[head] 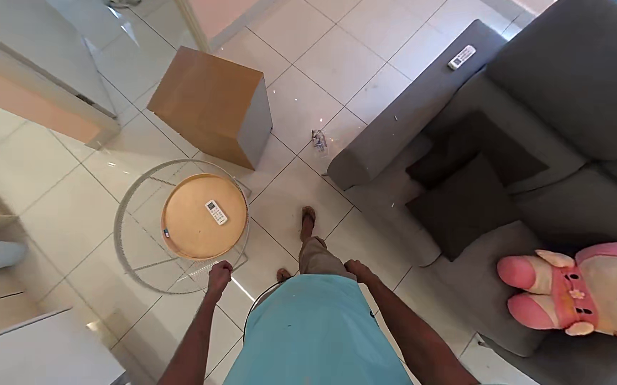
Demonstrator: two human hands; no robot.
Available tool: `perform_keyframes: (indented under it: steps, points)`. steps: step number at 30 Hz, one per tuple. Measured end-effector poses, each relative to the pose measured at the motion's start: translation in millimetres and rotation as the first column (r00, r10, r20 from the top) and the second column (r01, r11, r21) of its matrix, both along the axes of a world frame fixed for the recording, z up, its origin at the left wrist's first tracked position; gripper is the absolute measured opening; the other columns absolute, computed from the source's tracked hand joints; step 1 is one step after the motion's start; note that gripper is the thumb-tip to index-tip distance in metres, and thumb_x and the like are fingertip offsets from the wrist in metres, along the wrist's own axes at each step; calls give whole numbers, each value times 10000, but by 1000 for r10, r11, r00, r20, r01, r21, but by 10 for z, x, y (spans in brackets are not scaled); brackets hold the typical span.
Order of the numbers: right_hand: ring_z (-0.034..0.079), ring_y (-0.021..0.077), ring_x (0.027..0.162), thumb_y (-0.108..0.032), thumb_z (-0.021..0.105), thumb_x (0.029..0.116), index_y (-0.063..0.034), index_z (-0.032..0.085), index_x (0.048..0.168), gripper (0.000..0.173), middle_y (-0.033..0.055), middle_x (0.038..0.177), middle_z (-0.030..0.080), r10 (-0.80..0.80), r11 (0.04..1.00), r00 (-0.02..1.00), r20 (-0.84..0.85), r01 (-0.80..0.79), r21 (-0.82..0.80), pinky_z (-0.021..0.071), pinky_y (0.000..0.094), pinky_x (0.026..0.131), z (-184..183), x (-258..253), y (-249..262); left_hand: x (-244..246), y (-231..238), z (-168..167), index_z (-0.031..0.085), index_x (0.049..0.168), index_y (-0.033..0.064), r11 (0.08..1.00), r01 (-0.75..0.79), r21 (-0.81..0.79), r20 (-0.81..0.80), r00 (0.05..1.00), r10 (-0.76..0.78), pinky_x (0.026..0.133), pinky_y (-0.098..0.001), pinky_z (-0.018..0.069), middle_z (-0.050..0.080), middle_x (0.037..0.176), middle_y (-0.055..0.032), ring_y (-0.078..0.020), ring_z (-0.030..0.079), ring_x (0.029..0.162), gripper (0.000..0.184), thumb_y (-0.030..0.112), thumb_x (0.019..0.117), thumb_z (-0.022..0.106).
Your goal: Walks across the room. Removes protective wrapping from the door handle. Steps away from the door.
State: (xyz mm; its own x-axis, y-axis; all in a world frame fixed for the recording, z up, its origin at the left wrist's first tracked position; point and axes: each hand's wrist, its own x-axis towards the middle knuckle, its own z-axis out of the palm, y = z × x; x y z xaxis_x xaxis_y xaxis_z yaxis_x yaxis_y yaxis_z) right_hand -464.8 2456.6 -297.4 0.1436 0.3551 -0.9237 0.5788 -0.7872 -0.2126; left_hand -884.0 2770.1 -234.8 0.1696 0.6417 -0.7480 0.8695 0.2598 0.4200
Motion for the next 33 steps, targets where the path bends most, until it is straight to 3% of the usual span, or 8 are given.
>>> perform_keyframes:
  steps: [4, 6, 10, 13, 17, 23, 28, 33]
  points:
    - [637, 474, 1162, -212, 592, 1008, -25, 674, 1236, 305, 270, 1247, 665, 69, 996, 997, -39, -67, 59, 499, 717, 904, 238, 505, 950, 756, 78, -6, 733, 960, 52, 989, 139, -45, -91, 986, -143, 745, -613, 531, 704, 926, -185, -362, 677, 873, 184, 89, 919, 558]
    - [652, 468, 1118, -259, 570, 988, -30, 675, 1172, 313, 260, 1180, 681, 110, 990, 994, 2, -110, 92, 505, 724, 860, 337, 943, 1410, 1074, 105, 10, 741, 980, 122, 975, 194, -107, -203, 956, -212, 767, -656, 538, 728, 975, -167, -379, 700, 954, 206, 203, 932, 558]
    - [692, 348, 1071, -290, 452, 1069, -16, 663, 1221, 377, 196, 1128, 713, -145, 955, 988, -60, 156, 252, 528, 583, 963, 439, 1915, 2378, 1635, 638, 116, 733, 1086, 93, 990, 93, -109, -279, 953, -120, 846, -697, 517, 713, 1116, -216, -423, 671, 1089, 360, 332, 1029, 470]
    - [712, 318, 920, -299, 426, 1086, -12, 678, 1112, 383, 178, 976, 724, -268, 919, 963, -13, 259, 296, 551, 557, 860, 430, 2410, 2900, 1870, 1188, 131, 727, 1054, 48, 997, -28, -66, -191, 982, 15, 828, -687, 509, 702, 1044, -228, -423, 665, 1017, 340, 291, 1006, 494]
    - [692, 304, 817, -393, 389, 1092, -41, 683, 1087, 459, 163, 914, 700, -207, 954, 978, -4, 203, 220, 547, 555, 783, 397, 2710, 3534, 2097, 1886, -113, 701, 1028, 28, 995, -91, -36, -72, 993, 88, 725, -585, 513, 669, 892, -173, -328, 642, 816, 326, 272, 1038, 484]
    - [695, 277, 754, -486, 440, 1067, -62, 705, 1012, 504, 124, 838, 706, -92, 986, 995, -47, 98, 137, 556, 541, 742, 103, 2974, 4235, 2753, 3073, -432, 665, 1317, 122, 984, 118, -135, -174, 975, -141, 982, -649, 499, 685, 1275, -191, -407, 634, 1215, 362, 335, 1044, 561]
    - [706, 342, 970, -301, 476, 1069, 7, 638, 1193, 370, 203, 1057, 711, -150, 977, 988, -42, 155, 149, 546, 561, 893, 467, 3568, 4990, 3527, 4400, -262, 613, 1322, 26, 980, 182, -81, 21, 983, -181, 924, -580, 544, 705, 1116, -223, -371, 699, 1014, 334, 208, 1055, 531]
    - [688, 254, 790, -339, 457, 1065, -37, 635, 1098, 353, 128, 887, 695, -314, 909, 950, -11, 303, 286, 552, 478, 745, 519, 4161, 5758, 4398, 5683, -55, 639, 1274, 29, 991, 132, -25, 50, 990, -131, 930, -565, 558, 695, 1162, -204, -345, 699, 1039, 312, 216, 1036, 565]
